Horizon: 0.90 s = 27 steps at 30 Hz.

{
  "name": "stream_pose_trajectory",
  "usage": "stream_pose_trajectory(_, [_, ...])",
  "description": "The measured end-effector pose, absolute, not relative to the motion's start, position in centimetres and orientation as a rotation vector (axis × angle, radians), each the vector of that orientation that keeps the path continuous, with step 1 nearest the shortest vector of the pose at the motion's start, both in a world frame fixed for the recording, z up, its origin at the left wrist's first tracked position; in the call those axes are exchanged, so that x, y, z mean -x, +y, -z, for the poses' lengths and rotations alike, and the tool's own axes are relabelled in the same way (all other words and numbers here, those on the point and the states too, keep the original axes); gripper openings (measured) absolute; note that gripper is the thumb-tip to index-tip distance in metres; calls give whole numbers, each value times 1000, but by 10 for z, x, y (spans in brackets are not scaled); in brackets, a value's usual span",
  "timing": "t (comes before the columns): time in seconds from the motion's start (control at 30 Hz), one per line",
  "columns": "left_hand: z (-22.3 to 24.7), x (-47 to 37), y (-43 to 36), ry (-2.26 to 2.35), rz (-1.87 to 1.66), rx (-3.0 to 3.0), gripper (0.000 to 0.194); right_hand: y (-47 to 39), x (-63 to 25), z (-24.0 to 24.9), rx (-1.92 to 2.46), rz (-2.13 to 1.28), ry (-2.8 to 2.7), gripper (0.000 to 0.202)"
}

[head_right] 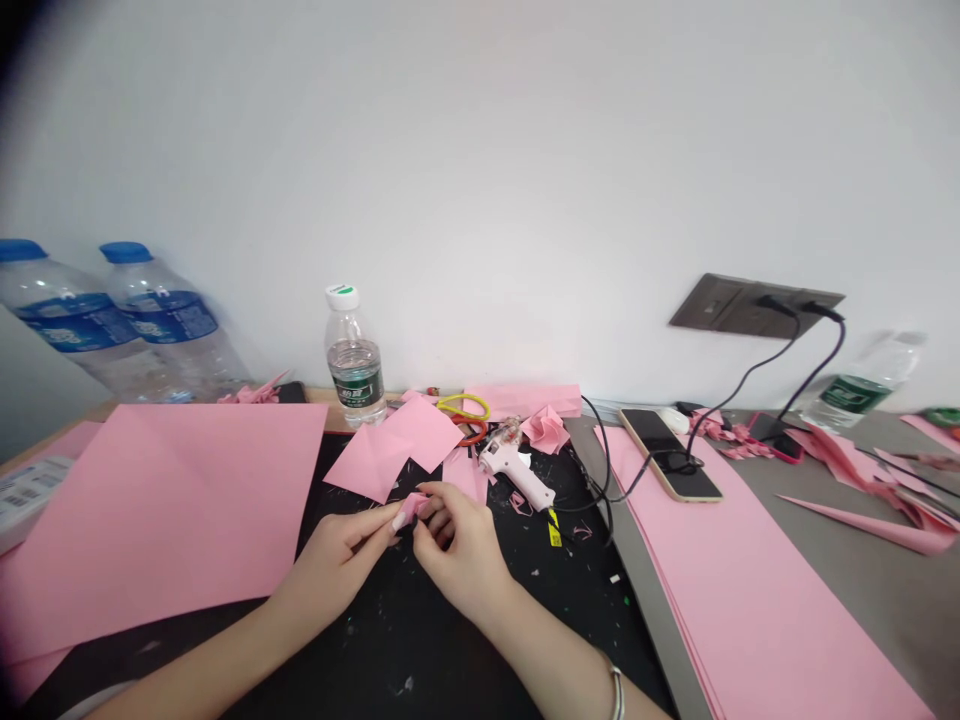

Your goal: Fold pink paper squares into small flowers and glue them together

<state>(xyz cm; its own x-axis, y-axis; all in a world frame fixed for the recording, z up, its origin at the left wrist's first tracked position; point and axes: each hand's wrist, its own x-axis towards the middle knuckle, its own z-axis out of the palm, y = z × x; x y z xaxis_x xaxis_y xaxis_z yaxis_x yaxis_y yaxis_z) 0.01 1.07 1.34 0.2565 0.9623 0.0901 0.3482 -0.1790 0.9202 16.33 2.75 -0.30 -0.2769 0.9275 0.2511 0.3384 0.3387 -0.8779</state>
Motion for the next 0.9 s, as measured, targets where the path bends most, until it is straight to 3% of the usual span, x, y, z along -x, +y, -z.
stream_pose_trajectory(0.5, [-12, 0, 11, 1263, -920, -1720, 33, 28, -165, 6, 1191, -917, -1760, 36])
stream_pose_trajectory(0.7, [-13, -3, 13, 1064, -938, -1304, 34, 29, -170, -1, 1095, -663, -1728, 31])
stream_pose_trajectory(0.9, [-11, -7, 13, 1003, -852, -1109, 37, 29, -168, -2, 1022, -680, -1761, 33])
